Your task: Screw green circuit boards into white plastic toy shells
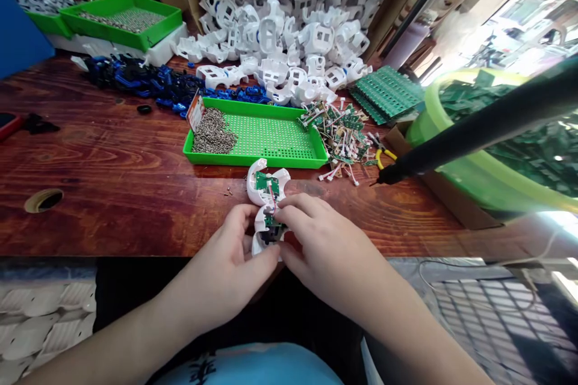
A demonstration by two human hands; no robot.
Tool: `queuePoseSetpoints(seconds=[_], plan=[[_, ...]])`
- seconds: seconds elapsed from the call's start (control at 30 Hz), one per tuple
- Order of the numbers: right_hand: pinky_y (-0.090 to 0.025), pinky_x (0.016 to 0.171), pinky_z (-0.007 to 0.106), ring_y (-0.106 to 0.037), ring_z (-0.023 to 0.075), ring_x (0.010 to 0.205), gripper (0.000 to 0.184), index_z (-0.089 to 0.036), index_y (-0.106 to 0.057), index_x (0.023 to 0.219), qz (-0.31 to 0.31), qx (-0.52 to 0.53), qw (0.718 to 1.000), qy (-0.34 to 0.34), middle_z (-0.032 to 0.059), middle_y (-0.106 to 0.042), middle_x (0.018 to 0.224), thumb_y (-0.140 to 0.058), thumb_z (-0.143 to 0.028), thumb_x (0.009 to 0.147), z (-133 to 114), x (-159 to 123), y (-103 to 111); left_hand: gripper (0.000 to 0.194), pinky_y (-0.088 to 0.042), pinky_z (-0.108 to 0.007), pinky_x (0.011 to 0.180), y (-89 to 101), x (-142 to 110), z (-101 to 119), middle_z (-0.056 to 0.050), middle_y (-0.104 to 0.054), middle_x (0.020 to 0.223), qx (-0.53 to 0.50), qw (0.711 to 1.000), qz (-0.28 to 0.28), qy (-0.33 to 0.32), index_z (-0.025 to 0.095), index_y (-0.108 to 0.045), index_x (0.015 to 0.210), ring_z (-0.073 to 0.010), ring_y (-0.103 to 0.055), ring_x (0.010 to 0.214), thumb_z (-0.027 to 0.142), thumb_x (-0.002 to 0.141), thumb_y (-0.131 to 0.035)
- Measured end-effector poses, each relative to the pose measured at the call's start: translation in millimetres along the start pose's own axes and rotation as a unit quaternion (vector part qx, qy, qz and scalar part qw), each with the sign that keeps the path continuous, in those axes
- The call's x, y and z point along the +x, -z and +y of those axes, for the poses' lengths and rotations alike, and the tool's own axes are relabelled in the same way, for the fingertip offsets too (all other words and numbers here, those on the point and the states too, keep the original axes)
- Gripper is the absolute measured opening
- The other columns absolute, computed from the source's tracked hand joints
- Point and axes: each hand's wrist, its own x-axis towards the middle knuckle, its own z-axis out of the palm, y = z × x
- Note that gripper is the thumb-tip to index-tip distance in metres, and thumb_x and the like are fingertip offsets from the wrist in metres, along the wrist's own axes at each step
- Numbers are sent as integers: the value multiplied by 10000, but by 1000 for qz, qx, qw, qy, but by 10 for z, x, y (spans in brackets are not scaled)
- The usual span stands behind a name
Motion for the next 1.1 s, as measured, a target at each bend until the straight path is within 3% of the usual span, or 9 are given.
queuePoseSetpoints(seconds=[0.13, 0.23, 0.37, 0.47, 0.53, 0.63, 0.73, 0.83, 1.1], plan=[[-539, 808, 409, -553, 245, 971, 238, -132, -618, 988, 61, -3, 998, 5, 101, -602, 1069, -552, -129, 759, -66, -78, -60, 306, -497, -302, 814, -47, 14, -45, -22, -623, 1043, -66, 997, 8, 36, 229, -433, 1092, -168, -620, 918, 344, 840, -564], [-531, 852, 386, -553, 232, 996, 199, -127, -636, 963, 105, 7, 994, 19, 95, -607, 1090, -546, -180, 793, -137, -125, -72, 275, -456, -318, 902, -52, 2, -56, -25, -600, 1130, -75, 996, 39, 18, 232, -466, 1102, -180, -582, 1025, 326, 856, -547], [-483, 944, 386, -518, 230, 1100, 296, -127, -596, 1096, 154, 45, 985, 56, 108, -585, 1154, -549, -208, 815, -193, -216, -100, 262, -443, -311, 936, -21, -39, -64, -31, -600, 1163, -121, 992, 28, -24, 222, -489, 1122, -199, -540, 1112, 299, 875, -526], [-463, 967, 344, -496, 192, 1143, 386, -189, -513, 1189, 208, 165, 964, 14, 97, -529, 1205, -570, -189, 807, -169, -319, -171, 317, -481, -279, 879, 14, -78, -69, -32, -611, 1145, -145, 988, 37, -35, 221, -463, 1171, -188, -581, 1050, 259, 868, -546], [-498, 905, 284, -546, 150, 1074, 357, -240, -498, 1162, 249, 291, 922, -62, 64, -547, 1150, -568, -188, 816, -145, -375, -235, 316, -487, -250, 852, 30, -107, -69, -11, -628, 1106, -137, 988, 59, -36, 232, -465, 1166, -167, -599, 1007, 251, 864, -556], [-536, 792, 227, -624, 118, 916, 251, -248, -521, 1094, 201, 477, 847, -127, 35, -617, 1026, -547, -241, 844, -150, -394, -317, 278, -478, -247, 887, 38, -159, -81, 21, -635, 1085, -122, 988, 71, -55, 256, -493, 1116, -155, -594, 1016, 242, 851, -576], [-532, 717, 200, -638, 107, 790, 150, -208, -571, 980, 129, 560, 809, -124, 19, -646, 873, -550, -257, 840, -209, -351, -346, 263, -480, -258, 912, 32, -221, -128, 49, -625, 1105, -98, 990, 66, -77, 310, -511, 1081, -153, -582, 1038, 243, 839, -591], [-489, 606, 153, -585, 72, 647, 32, -187, -560, 824, 132, 568, 800, -143, -17, -592, 719, -549, -217, 823, -268, -311, -335, 296, -515, -270, 855, 28, -283, -195, 61, -626, 1095, -48, 992, 80, -82, 363, -490, 1087, -161, -598, 996, 260, 832, -600], [-452, 562, 192, -496, 82, 604, 69, -174, -500, 732, 145, 568, 796, -153, -19, -502, 673, -541, -214, 771, -344, -288, -329, 195, -519, -212, 811, 35, -350, -301, 86, -659, 993, -10, 988, 107, -112, 345, -534, 976, -122, -627, 901, 248, 826, -611]])
